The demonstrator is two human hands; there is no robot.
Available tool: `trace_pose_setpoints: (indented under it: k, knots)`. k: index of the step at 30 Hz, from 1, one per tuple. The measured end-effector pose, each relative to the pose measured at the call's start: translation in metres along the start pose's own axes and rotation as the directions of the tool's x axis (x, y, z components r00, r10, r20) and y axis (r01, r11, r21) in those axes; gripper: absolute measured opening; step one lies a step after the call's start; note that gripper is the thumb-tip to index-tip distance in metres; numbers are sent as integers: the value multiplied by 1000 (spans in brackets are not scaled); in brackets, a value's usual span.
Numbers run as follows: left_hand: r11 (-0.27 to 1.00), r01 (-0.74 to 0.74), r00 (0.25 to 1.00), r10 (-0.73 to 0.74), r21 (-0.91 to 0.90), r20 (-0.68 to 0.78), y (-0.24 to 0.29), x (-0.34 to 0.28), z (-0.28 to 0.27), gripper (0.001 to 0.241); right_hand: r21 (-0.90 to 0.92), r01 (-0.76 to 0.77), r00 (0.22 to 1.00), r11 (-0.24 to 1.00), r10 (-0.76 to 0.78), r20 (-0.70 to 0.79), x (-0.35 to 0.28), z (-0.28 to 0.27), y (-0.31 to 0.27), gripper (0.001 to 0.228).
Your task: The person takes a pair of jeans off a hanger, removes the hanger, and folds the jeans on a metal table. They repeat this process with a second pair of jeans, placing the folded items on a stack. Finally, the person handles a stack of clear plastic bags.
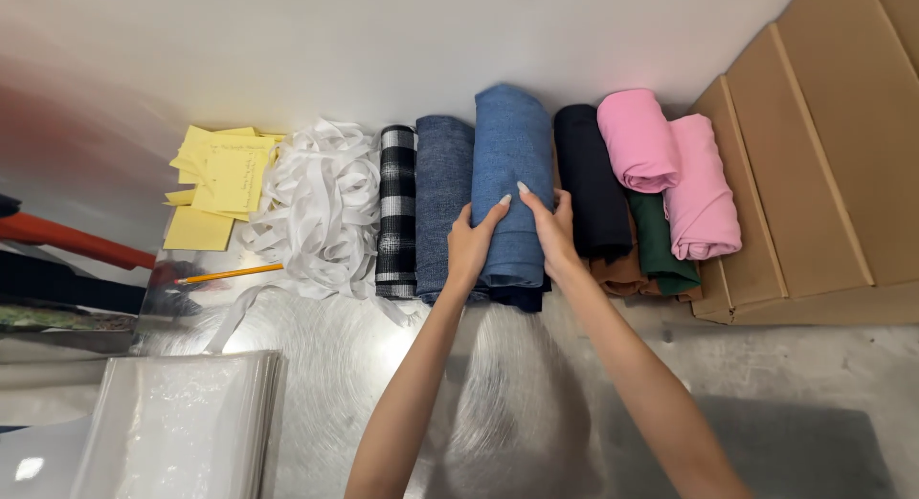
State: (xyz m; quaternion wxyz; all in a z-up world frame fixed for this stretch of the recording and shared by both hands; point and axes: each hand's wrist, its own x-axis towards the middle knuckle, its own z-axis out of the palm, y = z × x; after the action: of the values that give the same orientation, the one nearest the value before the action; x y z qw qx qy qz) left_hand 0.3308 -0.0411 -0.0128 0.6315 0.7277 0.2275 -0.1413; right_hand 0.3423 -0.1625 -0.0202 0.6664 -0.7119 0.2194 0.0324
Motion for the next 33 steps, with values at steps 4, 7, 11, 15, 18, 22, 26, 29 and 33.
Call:
trace_pose_setpoints:
  k: [4, 7, 11, 15, 18, 22, 26, 29, 33]
  knots:
    - [967, -241, 966, 247, 80, -77, -6, 9, 15, 92, -50, 42, 999, 998, -44, -33, 5, -2, 11, 79]
    - [662, -668, 652, 741, 340, -162, 8, 21, 30, 55, -258, 290, 954, 922, -301, -3, 7, -2, 18, 74]
    - [374, -741, 481, 875, 557, 52, 17, 88, 44, 44, -593, 596, 726, 542, -679, 108, 9, 8, 32, 69]
    - [350, -666, 517, 853, 659, 69, 6, 112, 63, 44, -576, 628, 705, 523, -696, 137, 18, 0, 59, 55]
    - [379, -653, 548, 834, 656, 64, 0, 120, 68, 44, -617, 641, 646, 457, -755, 112, 16, -2, 68, 45]
    - [366, -710, 511, 855, 601, 84, -10, 116, 58, 42, -638, 643, 612, 422, -785, 97, 17, 2, 70, 47]
    - [379, -681, 579, 803, 627, 143, -36, 93, 49, 49, -834, 522, 572, 182, -800, 183, 28, 0, 68, 40]
    - [451, -700, 613, 777, 554, 142, -68, 69, 44, 48, -823, 532, 657, 198, -710, 253, 40, -13, 78, 45]
    - [473, -731, 593, 797, 492, 113, -111, -25, 22, 49, -350, 638, 770, 686, -562, 302, -27, -56, 101, 51]
